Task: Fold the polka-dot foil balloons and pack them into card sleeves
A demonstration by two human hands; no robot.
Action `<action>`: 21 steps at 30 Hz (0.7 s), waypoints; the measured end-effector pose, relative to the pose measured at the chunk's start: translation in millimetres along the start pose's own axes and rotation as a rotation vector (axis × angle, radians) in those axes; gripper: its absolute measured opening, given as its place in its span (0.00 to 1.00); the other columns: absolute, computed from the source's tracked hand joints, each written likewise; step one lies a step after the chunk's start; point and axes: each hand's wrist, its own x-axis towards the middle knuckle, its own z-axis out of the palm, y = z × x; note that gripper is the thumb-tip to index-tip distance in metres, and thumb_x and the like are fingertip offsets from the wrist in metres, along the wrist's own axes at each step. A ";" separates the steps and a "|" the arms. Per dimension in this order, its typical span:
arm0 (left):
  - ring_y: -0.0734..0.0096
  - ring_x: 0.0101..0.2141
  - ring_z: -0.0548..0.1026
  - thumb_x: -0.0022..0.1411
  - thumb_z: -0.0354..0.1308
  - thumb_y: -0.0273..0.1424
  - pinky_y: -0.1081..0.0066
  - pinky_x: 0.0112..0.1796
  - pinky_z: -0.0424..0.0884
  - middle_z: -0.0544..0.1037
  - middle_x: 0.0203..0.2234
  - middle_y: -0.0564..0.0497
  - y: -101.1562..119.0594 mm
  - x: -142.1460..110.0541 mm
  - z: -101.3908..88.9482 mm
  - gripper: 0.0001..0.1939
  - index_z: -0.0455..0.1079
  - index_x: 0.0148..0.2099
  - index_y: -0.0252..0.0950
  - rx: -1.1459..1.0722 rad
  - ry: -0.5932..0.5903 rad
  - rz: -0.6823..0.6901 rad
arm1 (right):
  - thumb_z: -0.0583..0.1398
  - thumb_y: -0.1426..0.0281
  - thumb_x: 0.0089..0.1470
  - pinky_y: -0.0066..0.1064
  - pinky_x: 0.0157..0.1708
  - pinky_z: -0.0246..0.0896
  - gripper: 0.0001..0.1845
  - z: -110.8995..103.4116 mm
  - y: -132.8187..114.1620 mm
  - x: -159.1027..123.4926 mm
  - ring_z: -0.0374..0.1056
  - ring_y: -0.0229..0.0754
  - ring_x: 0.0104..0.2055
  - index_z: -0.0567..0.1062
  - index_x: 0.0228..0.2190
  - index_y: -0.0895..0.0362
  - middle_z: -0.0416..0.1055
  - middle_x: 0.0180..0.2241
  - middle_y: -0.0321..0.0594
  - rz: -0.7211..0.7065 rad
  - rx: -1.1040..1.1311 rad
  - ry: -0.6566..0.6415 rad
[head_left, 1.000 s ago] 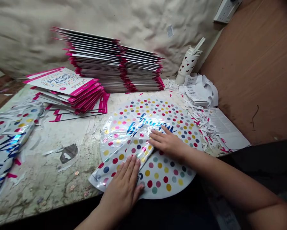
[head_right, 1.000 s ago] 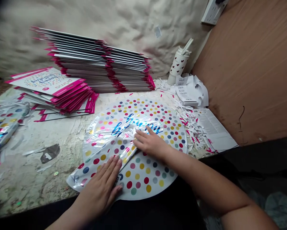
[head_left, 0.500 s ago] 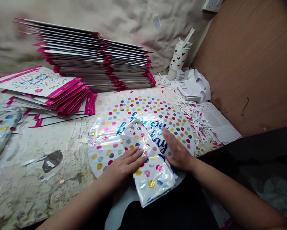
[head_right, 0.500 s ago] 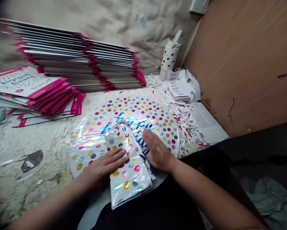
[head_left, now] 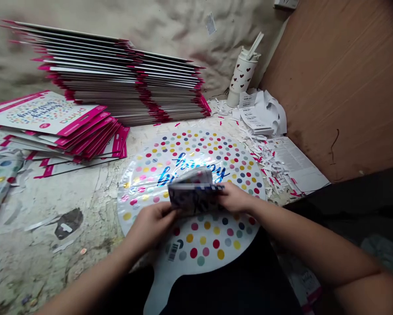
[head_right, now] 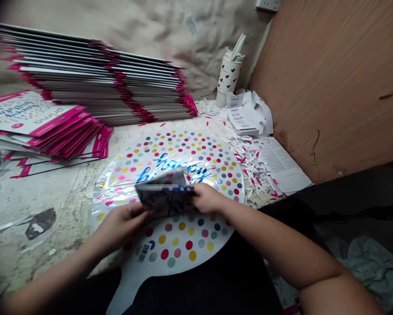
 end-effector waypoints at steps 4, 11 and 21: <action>0.71 0.19 0.71 0.55 0.53 0.40 0.78 0.16 0.60 0.72 0.16 0.53 21.0 29.4 -12.4 0.14 0.64 0.24 0.36 -0.228 -0.097 -0.368 | 0.49 0.61 0.59 0.33 0.25 0.65 0.17 -5.5 -14.9 22.0 0.69 0.42 0.24 0.71 0.38 0.59 0.73 0.24 0.40 0.336 -0.071 0.184; 0.69 0.19 0.73 0.52 0.56 0.32 0.75 0.19 0.65 0.71 0.15 0.52 33.7 38.0 -18.3 0.09 0.64 0.23 0.33 -0.343 -0.140 -0.443 | 0.45 0.55 0.60 0.52 0.60 0.32 0.27 26.4 -31.0 19.3 0.37 0.53 0.65 0.54 0.59 0.49 0.44 0.63 0.41 -0.135 -0.570 0.206; 0.68 0.25 0.76 0.45 0.65 0.39 0.75 0.21 0.70 0.76 0.24 0.51 20.9 3.4 -19.4 0.17 0.66 0.34 0.36 -0.693 -0.155 -0.648 | 0.41 0.46 0.56 0.52 0.60 0.21 0.34 41.6 -25.8 27.0 0.25 0.53 0.66 0.48 0.61 0.45 0.34 0.65 0.40 -0.146 -0.497 0.106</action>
